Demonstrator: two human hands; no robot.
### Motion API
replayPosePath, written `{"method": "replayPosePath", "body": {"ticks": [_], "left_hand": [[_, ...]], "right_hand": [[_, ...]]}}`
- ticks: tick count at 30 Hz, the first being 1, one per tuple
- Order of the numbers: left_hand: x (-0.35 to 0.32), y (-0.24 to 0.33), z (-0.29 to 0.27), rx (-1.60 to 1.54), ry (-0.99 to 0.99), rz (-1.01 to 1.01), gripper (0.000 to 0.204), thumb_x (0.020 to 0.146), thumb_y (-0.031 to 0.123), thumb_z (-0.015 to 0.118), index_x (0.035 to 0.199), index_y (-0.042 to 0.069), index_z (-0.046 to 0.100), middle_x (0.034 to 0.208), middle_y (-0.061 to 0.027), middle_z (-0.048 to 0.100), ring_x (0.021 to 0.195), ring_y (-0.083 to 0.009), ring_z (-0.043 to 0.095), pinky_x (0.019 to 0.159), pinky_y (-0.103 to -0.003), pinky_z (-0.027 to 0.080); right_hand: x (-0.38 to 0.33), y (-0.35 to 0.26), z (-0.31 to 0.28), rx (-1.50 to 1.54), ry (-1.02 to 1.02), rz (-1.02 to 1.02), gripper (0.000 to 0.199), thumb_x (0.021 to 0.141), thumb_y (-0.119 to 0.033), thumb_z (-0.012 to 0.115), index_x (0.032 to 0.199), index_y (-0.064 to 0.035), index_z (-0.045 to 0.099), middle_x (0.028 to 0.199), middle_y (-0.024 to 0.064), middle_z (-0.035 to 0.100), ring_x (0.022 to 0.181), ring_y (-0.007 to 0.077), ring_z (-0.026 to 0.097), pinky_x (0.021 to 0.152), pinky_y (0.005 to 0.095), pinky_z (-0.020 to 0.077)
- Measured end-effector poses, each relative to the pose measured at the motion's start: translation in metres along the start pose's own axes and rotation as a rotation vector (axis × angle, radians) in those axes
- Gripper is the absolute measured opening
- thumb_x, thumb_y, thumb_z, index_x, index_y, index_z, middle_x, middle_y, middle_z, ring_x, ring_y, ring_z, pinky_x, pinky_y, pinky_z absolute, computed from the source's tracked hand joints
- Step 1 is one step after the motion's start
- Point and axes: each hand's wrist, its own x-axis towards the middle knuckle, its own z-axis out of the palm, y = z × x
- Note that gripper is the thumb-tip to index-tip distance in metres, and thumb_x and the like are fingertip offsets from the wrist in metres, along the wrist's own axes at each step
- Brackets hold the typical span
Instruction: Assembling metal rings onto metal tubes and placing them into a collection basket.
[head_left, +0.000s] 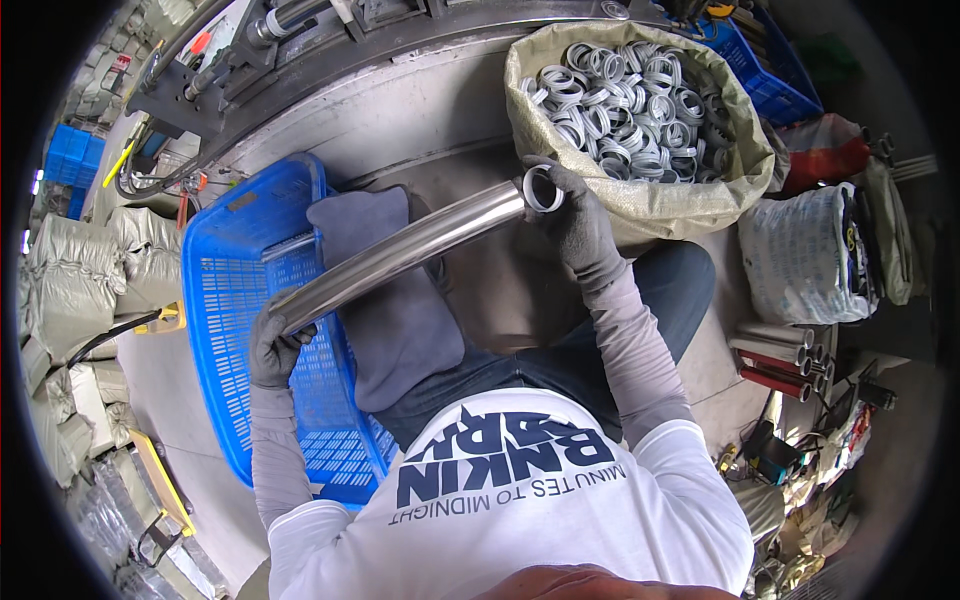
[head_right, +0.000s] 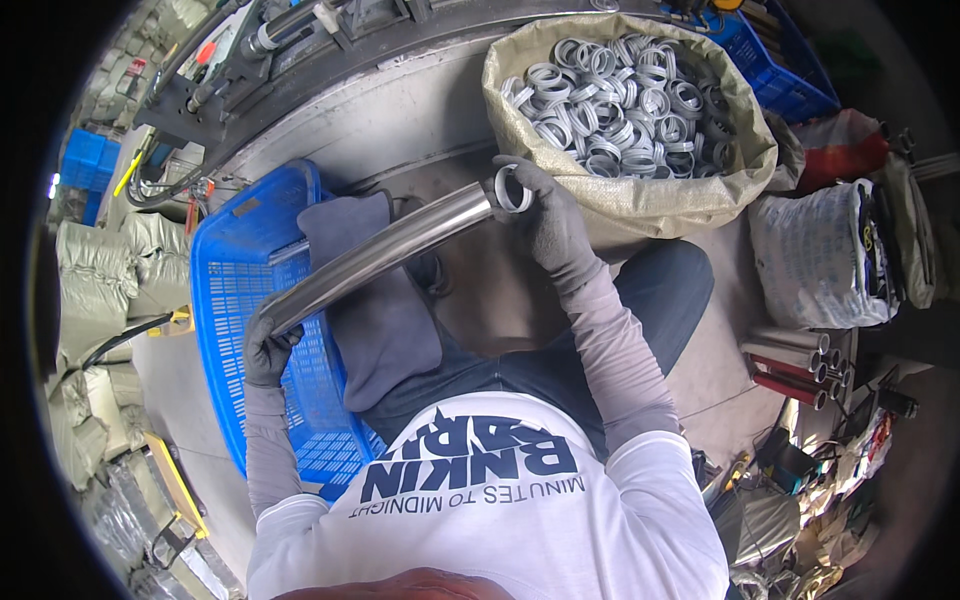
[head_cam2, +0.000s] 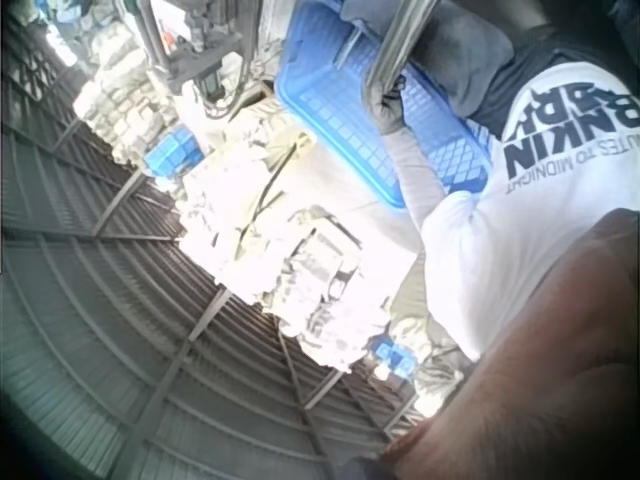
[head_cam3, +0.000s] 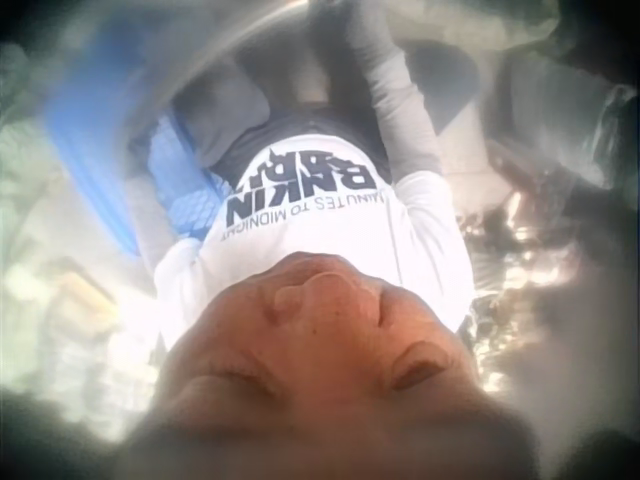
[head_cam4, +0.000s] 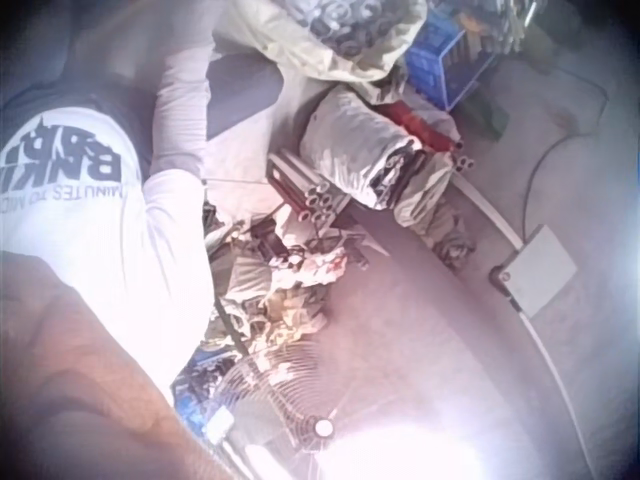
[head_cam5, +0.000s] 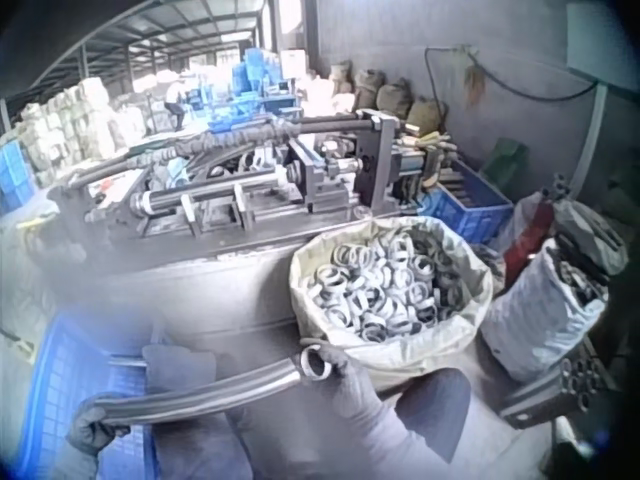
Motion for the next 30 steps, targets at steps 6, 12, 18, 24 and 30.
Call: {"method": "replayPosePath", "body": {"ticks": [6, 12, 18, 24, 30], "left_hand": [[0.001, -0.002, -0.007, -0.006, -0.001, -0.030, 0.068, 0.098, 0.038, 0.065, 0.144, -0.010, 0.051, 0.104, -0.0199, 0.072, 0.077, -0.0222, 0.069, 0.066, -0.029, 0.056], [0.003, -0.002, -0.007, -0.020, 0.004, -0.039, 0.070, 0.097, 0.037, 0.066, 0.145, -0.011, 0.049, 0.107, -0.0211, 0.072, 0.077, -0.0234, 0.070, 0.066, -0.030, 0.057], [0.003, -0.001, -0.005, 0.009, 0.015, -0.047, 0.073, 0.095, 0.039, 0.068, 0.145, -0.011, 0.049, 0.108, -0.0211, 0.072, 0.078, -0.0233, 0.070, 0.066, -0.030, 0.057], [0.003, 0.000, -0.002, 0.033, 0.021, -0.031, 0.073, 0.095, 0.041, 0.067, 0.144, -0.011, 0.050, 0.106, -0.0200, 0.072, 0.077, -0.0222, 0.070, 0.065, -0.029, 0.056], [0.003, 0.002, 0.008, 0.039, 0.030, -0.012, 0.065, 0.101, 0.039, 0.061, 0.143, -0.010, 0.053, 0.103, -0.0186, 0.073, 0.075, -0.0196, 0.069, 0.064, -0.028, 0.056]], "right_hand": [[0.002, 0.010, -0.007, -0.077, -0.014, 0.051, 0.051, 0.105, -0.033, 0.053, 0.141, 0.0017, 0.059, 0.122, 0.0083, 0.068, 0.107, 0.0166, 0.066, 0.094, 0.0318, 0.0559], [0.009, 0.025, -0.014, 0.461, -0.082, 0.293, 0.039, 0.102, -0.020, 0.056, 0.135, -0.0032, 0.063, 0.135, 0.0129, 0.065, 0.106, 0.0172, 0.066, 0.089, 0.0290, 0.0558], [0.005, 0.031, -0.024, -0.208, -0.121, -0.088, 0.032, 0.097, 0.004, 0.057, 0.122, -0.0132, 0.067, 0.143, 0.0166, 0.062, 0.104, 0.0173, 0.067, 0.081, 0.0230, 0.0530], [0.001, -0.002, 0.001, -0.161, -0.105, 0.147, 0.031, 0.099, -0.007, 0.059, 0.129, -0.0093, 0.067, 0.138, 0.0165, 0.065, 0.111, 0.0248, 0.068, 0.089, 0.0281, 0.0545], [0.012, 0.012, 0.014, -0.824, -0.043, -0.541, 0.033, 0.104, -0.021, 0.050, 0.115, 0.0026, 0.069, 0.114, 0.0152, 0.072, 0.104, 0.0280, 0.069, 0.095, 0.0379, 0.0530]]}}
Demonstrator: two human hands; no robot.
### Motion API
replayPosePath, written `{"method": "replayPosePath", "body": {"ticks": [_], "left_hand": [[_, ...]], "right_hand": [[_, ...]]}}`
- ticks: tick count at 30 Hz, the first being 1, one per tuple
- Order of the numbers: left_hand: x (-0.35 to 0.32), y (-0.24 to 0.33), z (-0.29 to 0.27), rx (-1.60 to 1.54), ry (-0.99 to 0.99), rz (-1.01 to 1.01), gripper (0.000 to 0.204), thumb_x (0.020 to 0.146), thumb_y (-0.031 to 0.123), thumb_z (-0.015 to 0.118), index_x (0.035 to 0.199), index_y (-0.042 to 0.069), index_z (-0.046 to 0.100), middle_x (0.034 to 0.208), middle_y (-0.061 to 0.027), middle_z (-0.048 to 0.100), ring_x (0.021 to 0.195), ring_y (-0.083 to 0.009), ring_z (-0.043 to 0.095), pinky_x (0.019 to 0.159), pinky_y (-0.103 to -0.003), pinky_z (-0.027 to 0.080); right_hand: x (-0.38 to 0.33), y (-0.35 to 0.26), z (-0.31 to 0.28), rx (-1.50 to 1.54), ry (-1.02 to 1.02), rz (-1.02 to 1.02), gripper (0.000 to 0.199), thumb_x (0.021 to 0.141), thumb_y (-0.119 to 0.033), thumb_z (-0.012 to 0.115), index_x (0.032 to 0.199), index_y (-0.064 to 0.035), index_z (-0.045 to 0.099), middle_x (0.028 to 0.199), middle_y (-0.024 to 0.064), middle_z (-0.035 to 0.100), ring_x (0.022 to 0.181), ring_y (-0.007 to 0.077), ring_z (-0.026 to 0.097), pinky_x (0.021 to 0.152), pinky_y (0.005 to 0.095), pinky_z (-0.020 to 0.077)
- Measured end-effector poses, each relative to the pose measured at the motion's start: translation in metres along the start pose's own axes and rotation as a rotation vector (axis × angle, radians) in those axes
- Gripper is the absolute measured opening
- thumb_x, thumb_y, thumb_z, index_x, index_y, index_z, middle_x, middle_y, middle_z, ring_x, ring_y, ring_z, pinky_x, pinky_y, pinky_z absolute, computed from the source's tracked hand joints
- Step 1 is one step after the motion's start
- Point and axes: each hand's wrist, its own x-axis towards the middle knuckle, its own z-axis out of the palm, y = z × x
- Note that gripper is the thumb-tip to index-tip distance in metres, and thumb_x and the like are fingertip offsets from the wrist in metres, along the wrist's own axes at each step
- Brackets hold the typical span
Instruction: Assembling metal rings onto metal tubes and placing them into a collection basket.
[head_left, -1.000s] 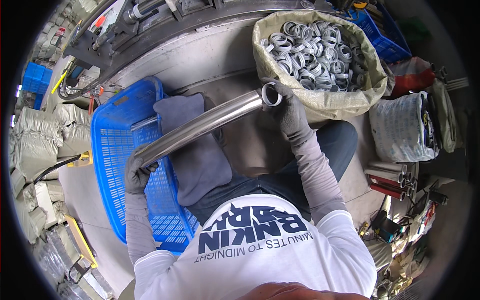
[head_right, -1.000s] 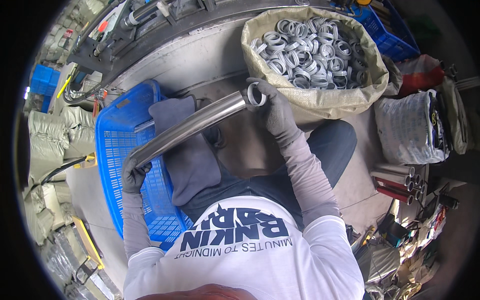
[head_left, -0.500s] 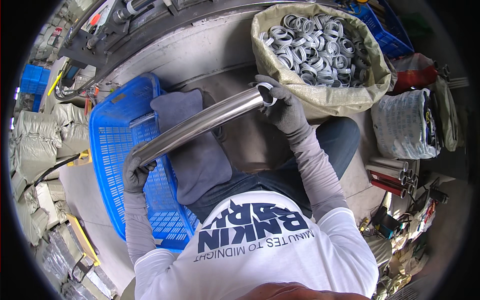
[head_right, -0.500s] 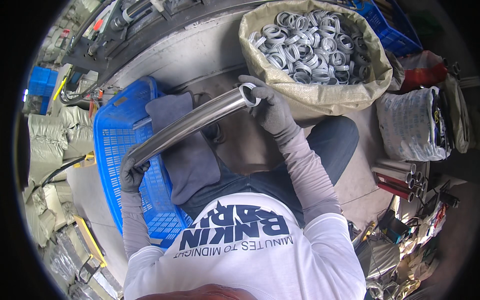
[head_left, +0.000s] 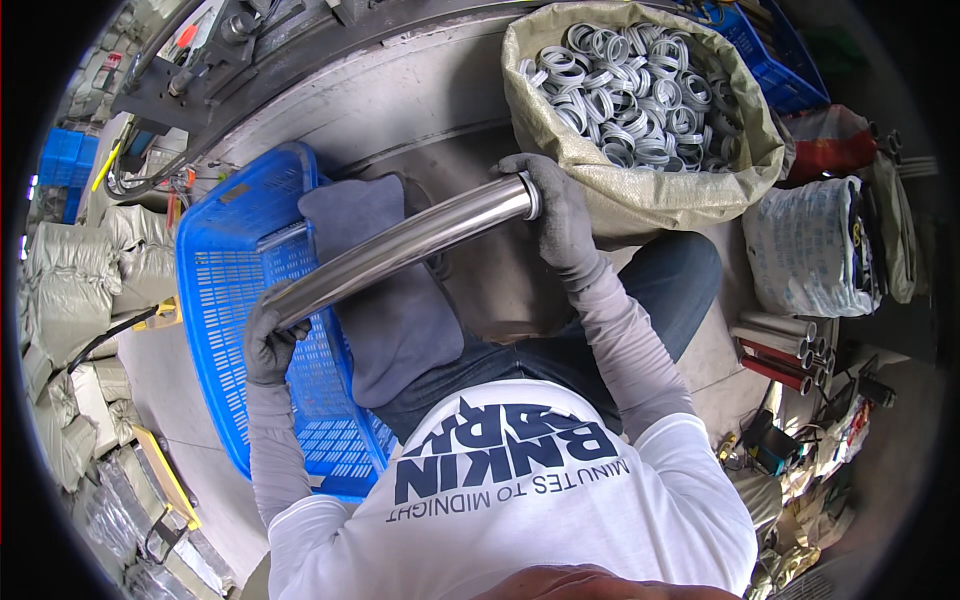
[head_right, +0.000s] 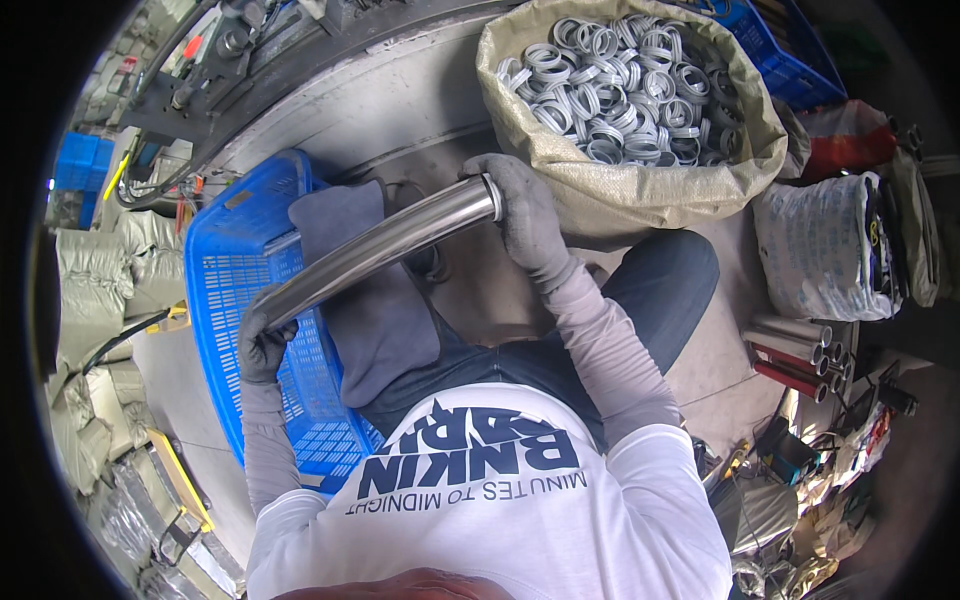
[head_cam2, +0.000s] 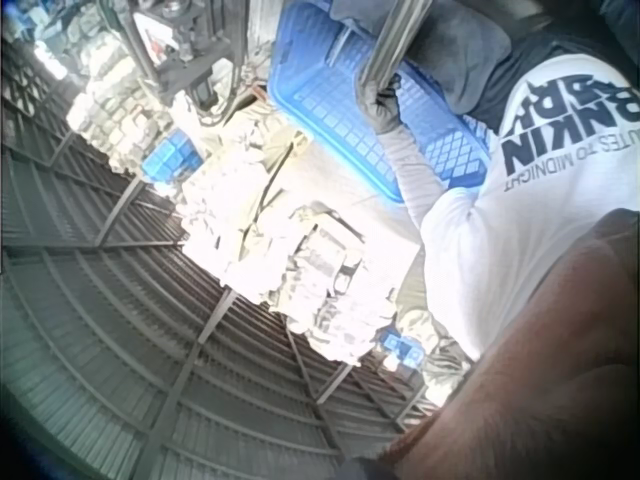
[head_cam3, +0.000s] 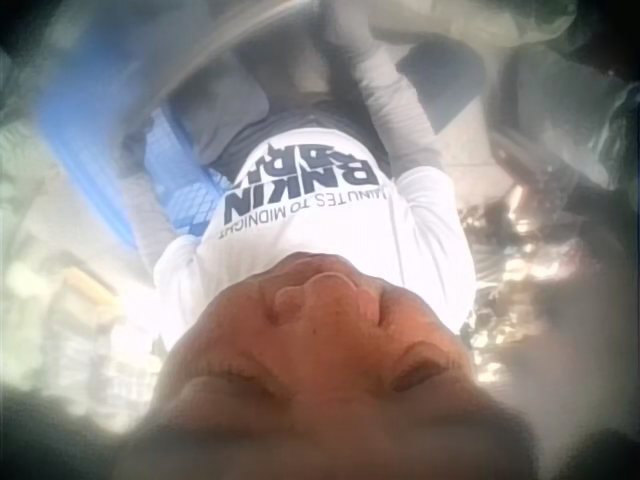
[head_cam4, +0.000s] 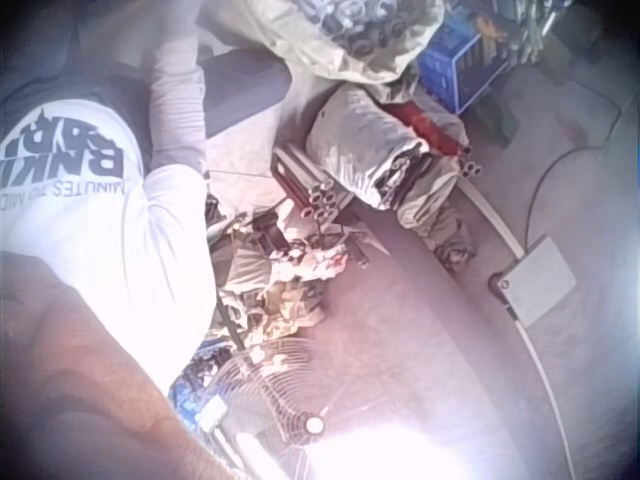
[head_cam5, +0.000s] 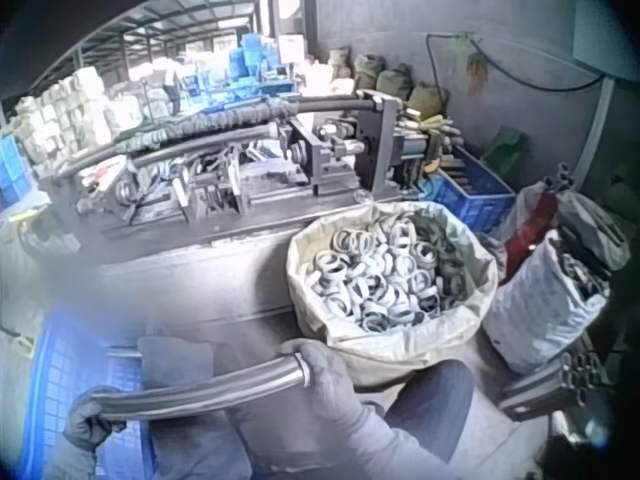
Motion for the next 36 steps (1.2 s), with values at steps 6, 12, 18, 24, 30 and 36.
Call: {"method": "replayPosePath", "body": {"ticks": [6, 12, 18, 24, 30, 36], "left_hand": [[0.005, 0.005, 0.022, 0.328, 0.227, 0.072, 0.047, 0.114, 0.036, 0.041, 0.115, -0.001, 0.070, 0.079, -0.0065, 0.067, 0.056, -0.0081, 0.054, 0.050, -0.022, 0.041], [0.014, -0.005, 0.022, 0.965, 0.373, 0.419, 0.046, 0.114, 0.031, 0.040, 0.103, 0.000, 0.071, 0.077, -0.0052, 0.063, 0.058, -0.0080, 0.052, 0.052, -0.024, 0.038], [0.020, -0.003, 0.020, 0.715, 0.377, 0.287, 0.043, 0.112, 0.023, 0.040, 0.096, -0.006, 0.068, 0.089, -0.0136, 0.064, 0.083, -0.0228, 0.062, 0.077, -0.036, 0.048], [0.031, -0.006, 0.015, 1.054, 0.313, 0.632, 0.036, 0.109, 0.021, 0.044, 0.102, -0.004, 0.069, 0.088, -0.0113, 0.064, 0.079, -0.0202, 0.061, 0.073, -0.035, 0.048], [0.017, 0.056, 0.076, -0.452, 0.123, 0.471, 0.060, 0.110, 0.046, 0.050, 0.151, 0.002, 0.051, 0.136, -0.0191, 0.064, 0.125, -0.0280, 0.064, 0.106, -0.042, 0.052], [0.076, 0.081, 0.149, -0.455, 0.115, 0.608, 0.049, 0.107, 0.033, 0.059, 0.146, 0.004, 0.059, 0.152, -0.0250, 0.055, 0.143, -0.0346, 0.052, 0.127, -0.053, 0.032]], "right_hand": [[-0.008, -0.007, 0.014, 0.010, 0.079, 0.052, 0.023, 0.095, -0.006, 0.055, 0.116, 0.0016, 0.062, 0.110, 0.0174, 0.071, 0.098, 0.0357, 0.071, 0.088, 0.0414, 0.0568], [-0.004, -0.010, 0.016, -0.013, 0.090, 0.016, 0.020, 0.101, -0.009, 0.054, 0.113, 0.0030, 0.064, 0.107, 0.0159, 0.071, 0.094, 0.0307, 0.070, 0.087, 0.0393, 0.0559], [-0.004, -0.020, 0.020, 0.344, 0.109, 0.483, 0.039, 0.109, -0.024, 0.045, 0.104, 0.0038, 0.072, 0.102, 0.0119, 0.070, 0.091, 0.0194, 0.065, 0.088, 0.0313, 0.0507], [-0.006, -0.024, 0.034, 0.323, 0.187, 0.554, 0.037, 0.110, -0.024, 0.046, 0.104, 0.0047, 0.069, 0.100, 0.0110, 0.069, 0.094, 0.0186, 0.064, 0.086, 0.0300, 0.0498], [-0.018, -0.014, 0.026, -0.147, 0.194, 0.099, 0.019, 0.094, -0.011, 0.060, 0.108, -0.0007, 0.067, 0.106, 0.0146, 0.070, 0.098, 0.0310, 0.068, 0.090, 0.0398, 0.0528], [0.045, -0.061, 0.019, 0.050, 0.064, 0.093, 0.041, 0.079, -0.007, 0.076, 0.118, -0.0025, 0.066, 0.116, 0.0174, 0.069, 0.108, 0.0390, 0.067, 0.095, 0.0433, 0.0541]]}}
